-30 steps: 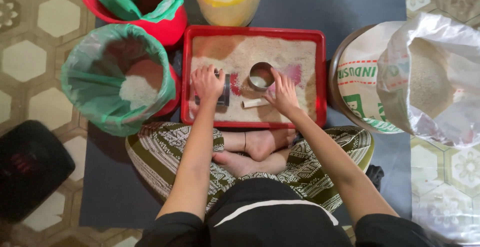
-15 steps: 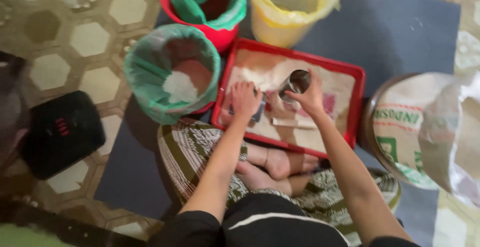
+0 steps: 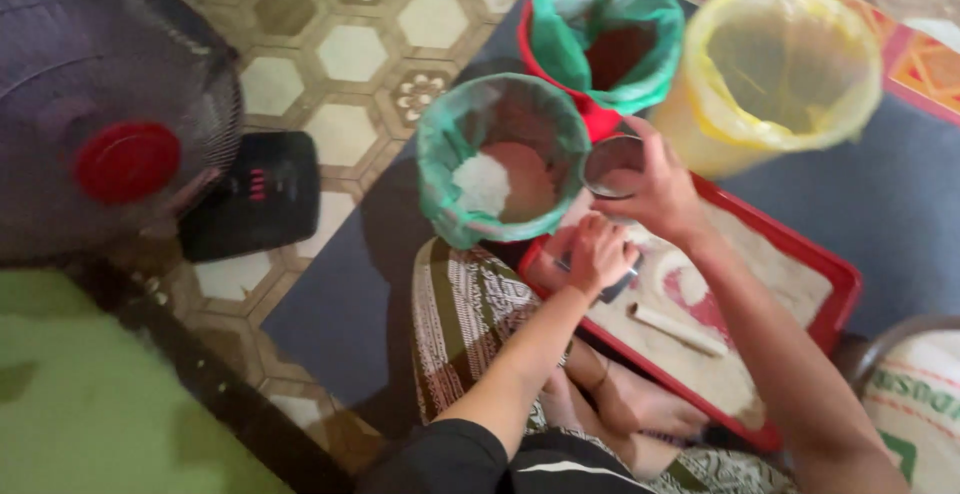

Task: Scooping and leveling white powder in a tray using metal cups and a small tube while sitting on the floor.

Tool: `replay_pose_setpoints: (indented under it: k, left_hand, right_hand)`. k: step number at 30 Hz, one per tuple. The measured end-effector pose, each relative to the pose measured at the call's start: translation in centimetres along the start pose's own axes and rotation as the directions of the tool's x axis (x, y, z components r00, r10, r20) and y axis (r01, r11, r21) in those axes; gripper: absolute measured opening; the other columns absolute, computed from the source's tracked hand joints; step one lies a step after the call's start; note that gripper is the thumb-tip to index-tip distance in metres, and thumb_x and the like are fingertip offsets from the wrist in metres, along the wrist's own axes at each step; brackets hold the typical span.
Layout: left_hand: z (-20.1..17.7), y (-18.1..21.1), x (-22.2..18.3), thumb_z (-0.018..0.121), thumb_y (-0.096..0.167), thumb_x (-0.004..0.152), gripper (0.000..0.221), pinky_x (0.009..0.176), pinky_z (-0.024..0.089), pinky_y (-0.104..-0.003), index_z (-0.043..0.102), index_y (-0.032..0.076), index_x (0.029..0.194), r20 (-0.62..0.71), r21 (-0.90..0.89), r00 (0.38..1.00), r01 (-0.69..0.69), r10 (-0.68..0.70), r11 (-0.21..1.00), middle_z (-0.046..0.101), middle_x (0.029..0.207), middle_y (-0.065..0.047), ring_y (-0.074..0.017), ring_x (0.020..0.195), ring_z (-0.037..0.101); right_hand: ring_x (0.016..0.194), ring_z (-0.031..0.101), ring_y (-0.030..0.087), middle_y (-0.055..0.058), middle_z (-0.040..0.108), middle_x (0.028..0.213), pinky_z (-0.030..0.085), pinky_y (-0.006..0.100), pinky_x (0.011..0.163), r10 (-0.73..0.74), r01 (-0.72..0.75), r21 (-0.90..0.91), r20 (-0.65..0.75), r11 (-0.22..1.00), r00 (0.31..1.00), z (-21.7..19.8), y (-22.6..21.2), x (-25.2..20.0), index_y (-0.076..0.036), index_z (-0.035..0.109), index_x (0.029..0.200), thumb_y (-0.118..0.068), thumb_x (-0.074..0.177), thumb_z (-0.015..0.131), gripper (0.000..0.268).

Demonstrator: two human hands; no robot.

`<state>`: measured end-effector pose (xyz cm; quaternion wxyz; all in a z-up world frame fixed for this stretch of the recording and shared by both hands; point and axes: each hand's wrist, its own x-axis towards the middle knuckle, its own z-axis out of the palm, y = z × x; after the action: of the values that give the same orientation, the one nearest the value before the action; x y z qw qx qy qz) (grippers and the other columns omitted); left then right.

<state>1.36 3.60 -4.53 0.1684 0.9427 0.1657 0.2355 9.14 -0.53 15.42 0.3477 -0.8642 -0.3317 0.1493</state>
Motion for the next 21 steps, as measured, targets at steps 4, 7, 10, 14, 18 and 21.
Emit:
replay_pose_setpoints:
  k: [4,7,10,14,18,21]
  left_hand:
    - [-0.6,-0.2,0.3,0.065,0.034,0.068,0.022,0.090,0.046,-0.046,0.066,0.014,0.077,-0.231,-0.019,0.964,-0.143,0.134,0.990,0.062,0.073,-0.012,-0.0305,0.077,0.062]
    - [0.6,-0.3,0.0,0.064,0.032,0.068,0.021,0.090,0.046,-0.046,0.064,0.013,0.077,-0.261,-0.022,0.956,-0.143,0.133,0.989,0.060,0.073,-0.013,-0.0315,0.075,0.060]
    - [0.8,-0.2,-0.1,0.063,0.032,0.068,0.021,0.091,0.046,-0.047,0.065,0.013,0.077,-0.262,-0.027,0.957,-0.133,0.122,0.991,0.060,0.073,-0.013,-0.0314,0.074,0.060]
    - [1.6,-0.4,-0.1,0.062,0.032,0.070,0.021,0.095,0.047,-0.046,0.065,0.012,0.077,-0.272,-0.034,0.955,-0.129,0.115,0.991,0.061,0.072,-0.012,-0.0304,0.073,0.061]
    - [1.5,-0.4,-0.1,0.062,0.031,0.069,0.020,0.095,0.047,-0.046,0.063,0.012,0.075,-0.275,-0.036,0.953,-0.140,0.125,0.989,0.061,0.072,-0.012,-0.0309,0.073,0.061]
    - [1.4,-0.5,0.0,0.062,0.030,0.070,0.020,0.094,0.048,-0.047,0.063,0.011,0.076,-0.293,-0.054,0.948,-0.150,0.128,0.987,0.060,0.071,-0.013,-0.0316,0.072,0.061]
  right_hand:
    - [0.115,0.064,0.043,0.017,0.054,0.139,0.052,0.055,0.100,-0.227,0.192,-0.272,-0.101,0.943,0.969,0.7,1.7,0.9,-0.032,0.030,0.162,-0.046,0.055,0.095,0.126]
    - [0.102,0.070,0.036,0.013,0.060,0.125,0.057,0.049,0.090,-0.412,0.287,-0.488,-0.169,0.824,0.895,1.0,1.8,1.3,-0.025,0.037,0.163,-0.054,0.053,0.092,0.126]
    - [0.097,0.071,0.029,0.011,0.065,0.113,0.058,0.043,0.084,-0.562,0.371,-0.593,-0.171,0.715,0.809,0.9,1.8,1.8,-0.018,0.046,0.161,-0.058,0.053,0.090,0.123]
    - [0.103,0.069,0.023,0.005,0.062,0.122,0.053,0.041,0.096,-0.615,0.379,-0.713,-0.093,0.590,0.783,1.1,1.4,2.7,-0.021,0.059,0.146,-0.066,0.060,0.081,0.099]
    - [0.102,0.069,0.030,0.006,0.057,0.124,0.054,0.049,0.097,-0.556,0.417,-0.740,0.069,0.528,0.828,0.7,1.0,4.5,-0.030,0.050,0.150,-0.056,0.050,0.080,0.108]
    - [0.088,0.069,0.026,0.004,0.057,0.102,0.054,0.040,0.086,-0.614,0.413,-0.892,0.224,0.184,0.757,1.7,0.3,5.9,-0.032,0.043,0.155,-0.057,0.041,0.081,0.123]
